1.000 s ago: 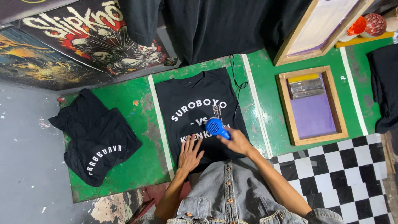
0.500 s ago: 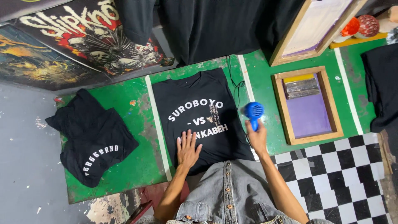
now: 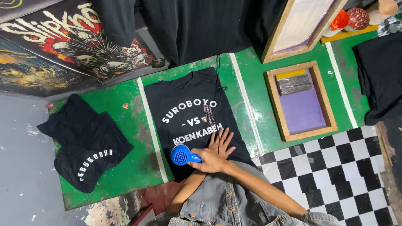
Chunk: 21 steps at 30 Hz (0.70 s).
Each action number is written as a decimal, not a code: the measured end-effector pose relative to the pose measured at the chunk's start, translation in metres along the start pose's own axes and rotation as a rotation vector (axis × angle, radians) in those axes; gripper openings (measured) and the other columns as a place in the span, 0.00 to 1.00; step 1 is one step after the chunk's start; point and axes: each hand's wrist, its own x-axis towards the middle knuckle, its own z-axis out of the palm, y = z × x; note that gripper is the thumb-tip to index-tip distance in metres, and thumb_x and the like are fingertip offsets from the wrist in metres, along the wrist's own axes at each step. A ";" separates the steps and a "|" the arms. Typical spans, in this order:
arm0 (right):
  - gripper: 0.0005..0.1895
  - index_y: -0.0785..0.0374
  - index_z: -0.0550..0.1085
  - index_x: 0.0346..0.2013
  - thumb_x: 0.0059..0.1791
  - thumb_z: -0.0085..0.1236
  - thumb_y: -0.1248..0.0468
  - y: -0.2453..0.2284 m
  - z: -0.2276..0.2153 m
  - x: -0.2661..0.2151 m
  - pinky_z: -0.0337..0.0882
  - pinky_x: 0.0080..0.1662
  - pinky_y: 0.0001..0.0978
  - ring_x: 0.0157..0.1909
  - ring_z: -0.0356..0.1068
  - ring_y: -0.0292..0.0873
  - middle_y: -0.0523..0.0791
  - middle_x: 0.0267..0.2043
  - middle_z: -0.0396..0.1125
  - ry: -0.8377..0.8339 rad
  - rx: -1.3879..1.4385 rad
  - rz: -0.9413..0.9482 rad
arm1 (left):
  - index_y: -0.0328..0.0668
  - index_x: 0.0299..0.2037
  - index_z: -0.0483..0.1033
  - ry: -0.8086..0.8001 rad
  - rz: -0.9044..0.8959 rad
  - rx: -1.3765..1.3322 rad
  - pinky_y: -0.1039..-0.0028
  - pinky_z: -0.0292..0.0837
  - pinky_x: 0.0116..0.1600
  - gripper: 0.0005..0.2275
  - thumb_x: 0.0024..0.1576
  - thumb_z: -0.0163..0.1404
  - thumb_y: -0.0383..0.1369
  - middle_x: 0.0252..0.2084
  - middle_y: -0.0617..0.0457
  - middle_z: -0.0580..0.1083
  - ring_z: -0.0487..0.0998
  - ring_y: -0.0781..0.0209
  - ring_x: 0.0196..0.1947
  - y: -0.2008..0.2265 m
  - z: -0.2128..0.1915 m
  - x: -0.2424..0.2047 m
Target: The person lays a black t-shirt flat on a green workbench and smooths it out. They then use a wooden screen printing frame and a squeegee to apply purple ink onto the shirt's design. Finally, they use a blue hairdryer to dry the printed area.
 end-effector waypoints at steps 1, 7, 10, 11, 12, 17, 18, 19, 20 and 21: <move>0.16 0.66 0.72 0.44 0.48 0.60 0.58 0.006 0.000 0.003 0.70 0.45 0.55 0.42 0.72 0.67 0.60 0.35 0.71 0.006 -0.035 -0.010 | 0.55 0.76 0.49 -0.040 -0.038 0.059 0.43 0.34 0.74 0.31 0.64 0.38 0.53 0.80 0.49 0.43 0.44 0.42 0.77 -0.001 -0.005 0.000; 0.14 0.60 0.77 0.40 0.42 0.66 0.60 0.054 -0.038 0.005 0.69 0.33 0.41 0.29 0.69 0.51 0.49 0.25 0.68 0.319 -0.033 0.064 | 0.56 0.61 0.61 -0.198 -0.211 0.490 0.52 0.21 0.77 0.27 0.59 0.31 0.59 0.65 0.47 0.57 0.48 0.53 0.73 -0.076 0.021 -0.022; 0.11 0.59 0.77 0.34 0.42 0.69 0.59 0.076 -0.082 -0.010 0.65 0.26 0.34 0.22 0.66 0.42 0.43 0.20 0.65 0.605 0.049 0.187 | 0.60 0.61 0.63 -0.325 -0.360 0.272 0.42 0.26 0.76 0.23 0.62 0.29 0.57 0.65 0.49 0.58 0.52 0.46 0.73 -0.080 -0.029 -0.037; 0.11 0.58 0.76 0.30 0.44 0.69 0.56 0.083 -0.098 -0.015 0.63 0.25 0.32 0.20 0.64 0.40 0.42 0.19 0.64 0.761 0.119 0.276 | 0.61 0.76 0.43 -0.256 -0.381 0.227 0.42 0.33 0.75 0.30 0.65 0.31 0.56 0.80 0.53 0.37 0.37 0.47 0.78 -0.075 -0.054 -0.043; 0.11 0.58 0.76 0.30 0.44 0.69 0.56 0.103 -0.113 -0.027 0.63 0.25 0.32 0.20 0.64 0.40 0.42 0.19 0.64 0.759 0.122 0.272 | 0.61 0.76 0.43 -0.255 -0.384 0.231 0.42 0.33 0.75 0.30 0.65 0.31 0.56 0.80 0.53 0.37 0.37 0.47 0.78 -0.084 -0.054 -0.051; 0.10 0.55 0.68 0.34 0.54 0.62 0.62 0.152 -0.175 -0.073 0.63 0.23 0.24 0.17 0.65 0.37 0.41 0.17 0.64 1.320 0.141 0.289 | 0.60 0.77 0.40 -0.137 -0.542 0.291 0.45 0.33 0.76 0.31 0.65 0.32 0.55 0.80 0.52 0.36 0.36 0.49 0.79 -0.111 -0.061 -0.071; 0.10 0.55 0.68 0.34 0.54 0.62 0.62 0.150 -0.178 -0.079 0.63 0.23 0.24 0.17 0.65 0.37 0.41 0.17 0.64 1.324 0.140 0.282 | 0.60 0.77 0.40 -0.132 -0.539 0.294 0.45 0.33 0.76 0.31 0.65 0.32 0.55 0.80 0.52 0.36 0.36 0.49 0.79 -0.108 -0.062 -0.069; 0.09 0.59 0.69 0.35 0.55 0.61 0.63 0.147 -0.181 -0.084 0.65 0.24 0.25 0.18 0.65 0.38 0.43 0.19 0.64 1.380 0.169 0.295 | 0.58 0.77 0.41 -0.116 -0.556 0.290 0.45 0.33 0.76 0.31 0.66 0.32 0.55 0.80 0.51 0.38 0.36 0.48 0.79 -0.106 -0.063 -0.068; 0.09 0.62 0.70 0.36 0.56 0.60 0.63 0.145 -0.183 -0.090 0.66 0.26 0.26 0.20 0.66 0.38 0.45 0.20 0.64 1.437 0.200 0.309 | 0.56 0.77 0.43 -0.102 -0.572 0.287 0.45 0.34 0.76 0.31 0.66 0.32 0.55 0.80 0.50 0.39 0.36 0.48 0.79 -0.103 -0.065 -0.066; 0.09 0.62 0.70 0.36 0.56 0.60 0.63 0.145 -0.185 -0.085 0.66 0.26 0.26 0.20 0.66 0.38 0.45 0.20 0.64 1.441 0.201 0.304 | 0.56 0.77 0.43 -0.099 -0.567 0.289 0.45 0.34 0.76 0.31 0.66 0.32 0.55 0.80 0.50 0.39 0.36 0.48 0.79 -0.102 -0.065 -0.058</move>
